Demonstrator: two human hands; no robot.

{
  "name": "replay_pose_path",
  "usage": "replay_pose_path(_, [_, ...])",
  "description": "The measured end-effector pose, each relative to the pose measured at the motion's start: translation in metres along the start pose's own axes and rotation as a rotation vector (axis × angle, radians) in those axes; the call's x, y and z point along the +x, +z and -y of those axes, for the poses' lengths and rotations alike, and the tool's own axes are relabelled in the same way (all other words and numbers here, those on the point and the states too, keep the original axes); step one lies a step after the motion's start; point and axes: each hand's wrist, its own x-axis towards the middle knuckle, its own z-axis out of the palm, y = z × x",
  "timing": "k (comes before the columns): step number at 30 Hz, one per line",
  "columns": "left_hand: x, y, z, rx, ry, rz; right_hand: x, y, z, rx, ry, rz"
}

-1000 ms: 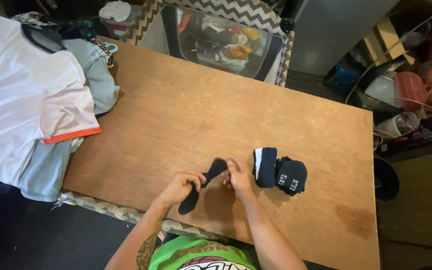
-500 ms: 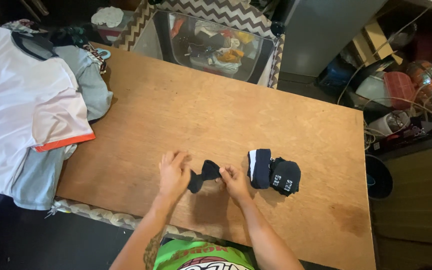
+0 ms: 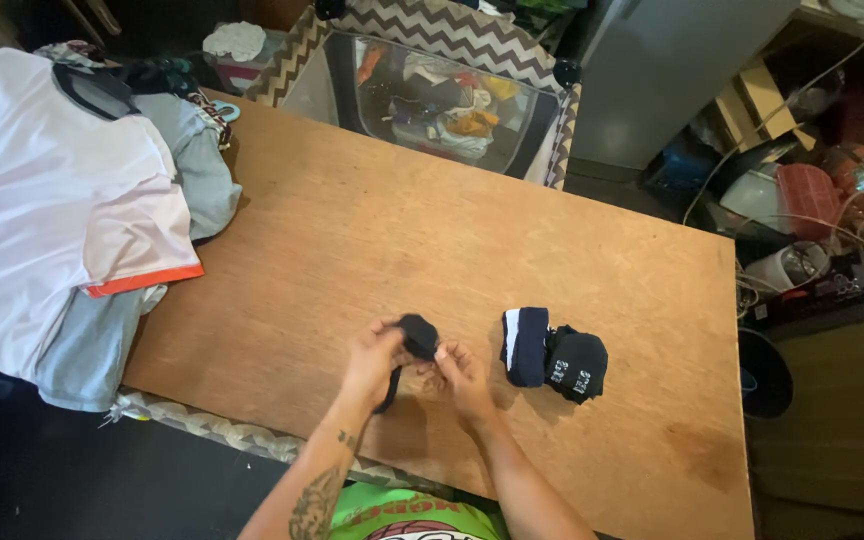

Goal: The recorder is folding several pairs of socks on a wooden table.

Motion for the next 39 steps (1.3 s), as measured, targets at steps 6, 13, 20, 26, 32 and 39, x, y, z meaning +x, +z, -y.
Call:
replay_pose_path(6, [-0.025, 0.018, -0.005, 0.595, 0.36, 0.055, -0.011, 0.028, 0.035, -0.592, -0.36, -0.079])
replay_pose_path(13, [-0.001, -0.004, 0.023, 0.525, 0.345, 0.141, -0.015, 0.026, 0.041, -0.868, -0.377, -0.31])
replay_pose_path(20, [-0.002, -0.004, 0.026, 0.013, -0.058, 0.3, 0.018, -0.037, -0.01, -0.347, -0.072, -0.464])
replay_pose_path(26, [0.027, -0.006, 0.067, 0.605, 0.35, 0.063, -0.013, -0.015, 0.024, 0.412, 0.236, -0.302])
replay_pose_path(32, [0.015, 0.014, 0.047, -0.023, -0.117, 0.13, -0.034, -0.007, 0.034, -0.216, -0.073, -0.263])
replay_pose_path(39, [-0.019, 0.045, 0.004, 0.281, -0.155, 0.388, -0.024, -0.034, 0.008, -0.94, -0.505, -0.757])
